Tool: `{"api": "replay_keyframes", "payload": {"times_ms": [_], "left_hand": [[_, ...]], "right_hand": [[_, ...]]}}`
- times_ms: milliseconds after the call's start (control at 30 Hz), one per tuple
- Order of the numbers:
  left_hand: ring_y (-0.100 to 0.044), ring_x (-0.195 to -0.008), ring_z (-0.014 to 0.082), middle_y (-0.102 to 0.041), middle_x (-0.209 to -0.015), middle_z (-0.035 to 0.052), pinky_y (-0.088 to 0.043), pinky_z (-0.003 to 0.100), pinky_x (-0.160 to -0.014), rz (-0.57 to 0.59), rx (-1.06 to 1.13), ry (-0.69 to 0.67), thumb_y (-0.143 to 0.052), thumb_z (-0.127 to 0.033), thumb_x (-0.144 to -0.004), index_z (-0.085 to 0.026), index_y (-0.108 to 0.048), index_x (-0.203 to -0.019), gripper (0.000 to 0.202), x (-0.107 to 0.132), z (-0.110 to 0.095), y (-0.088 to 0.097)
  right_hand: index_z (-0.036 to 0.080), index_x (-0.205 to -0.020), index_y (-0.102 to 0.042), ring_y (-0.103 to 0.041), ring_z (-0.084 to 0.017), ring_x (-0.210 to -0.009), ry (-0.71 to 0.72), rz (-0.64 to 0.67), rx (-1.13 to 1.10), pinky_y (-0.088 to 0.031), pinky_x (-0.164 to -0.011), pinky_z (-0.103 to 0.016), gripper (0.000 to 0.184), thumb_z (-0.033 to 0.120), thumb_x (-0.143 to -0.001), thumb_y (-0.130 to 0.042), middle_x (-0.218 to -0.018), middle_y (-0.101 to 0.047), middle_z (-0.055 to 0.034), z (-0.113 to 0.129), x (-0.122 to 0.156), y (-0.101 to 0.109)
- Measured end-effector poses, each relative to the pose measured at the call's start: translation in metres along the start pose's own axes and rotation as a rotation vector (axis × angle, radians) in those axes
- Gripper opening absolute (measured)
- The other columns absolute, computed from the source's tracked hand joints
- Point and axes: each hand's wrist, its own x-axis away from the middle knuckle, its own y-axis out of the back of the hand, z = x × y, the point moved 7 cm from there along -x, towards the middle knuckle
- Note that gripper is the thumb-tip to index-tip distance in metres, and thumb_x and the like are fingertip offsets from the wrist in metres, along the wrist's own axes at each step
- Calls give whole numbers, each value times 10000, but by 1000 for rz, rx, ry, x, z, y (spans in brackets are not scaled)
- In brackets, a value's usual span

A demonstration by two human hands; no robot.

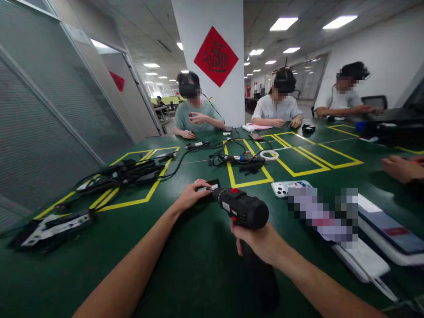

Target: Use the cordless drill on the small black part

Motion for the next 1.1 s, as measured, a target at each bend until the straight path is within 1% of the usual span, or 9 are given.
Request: {"api": "replay_keyframes", "payload": {"times_ms": [133,467,700,867,1100], "left_hand": [[-492,-1097,225,-553,-1135,63,-341,365,-1000,-9,-3,9,-619,-460,-719,-209,-659,-962,352,2,-1,0],[-499,-1085,224,-556,-1136,64,-345,378,-995,-10,5,6,-616,-457,-720,-210,-658,-961,348,2,-3,1],[-500,-1085,234,-556,-1137,66,-354,381,-992,-13,12,21,-614,-484,-711,-205,-663,-953,373,3,-3,2],[-501,-1083,226,-553,-1141,64,-356,378,-989,-10,19,12,-606,-468,-725,-208,-657,-961,354,3,-4,2],[-487,-1110,230,-547,-1160,62,-329,379,-1012,-15,19,30,-614,-481,-720,-214,-656,-960,361,3,-1,1]], "right_hand": [[163,-752,-476,-516,-92,-435,33,15,-14,-401,-486,-234,57,150,-701,-499,-567,-479,56,-2,-2,-1],[162,-770,-484,-523,-95,-458,10,3,6,-409,-494,-235,65,162,-712,-512,-581,-470,55,-1,-1,-1],[163,-784,-490,-521,-88,-450,58,24,-24,-410,-486,-235,80,169,-708,-514,-630,-491,46,-3,-3,-2],[159,-777,-495,-522,-92,-456,23,10,5,-415,-499,-232,68,161,-711,-511,-572,-471,56,-1,-1,-1],[159,-769,-498,-523,-89,-453,24,10,-10,-411,-497,-235,58,162,-714,-515,-602,-496,47,-2,-1,0]]}}
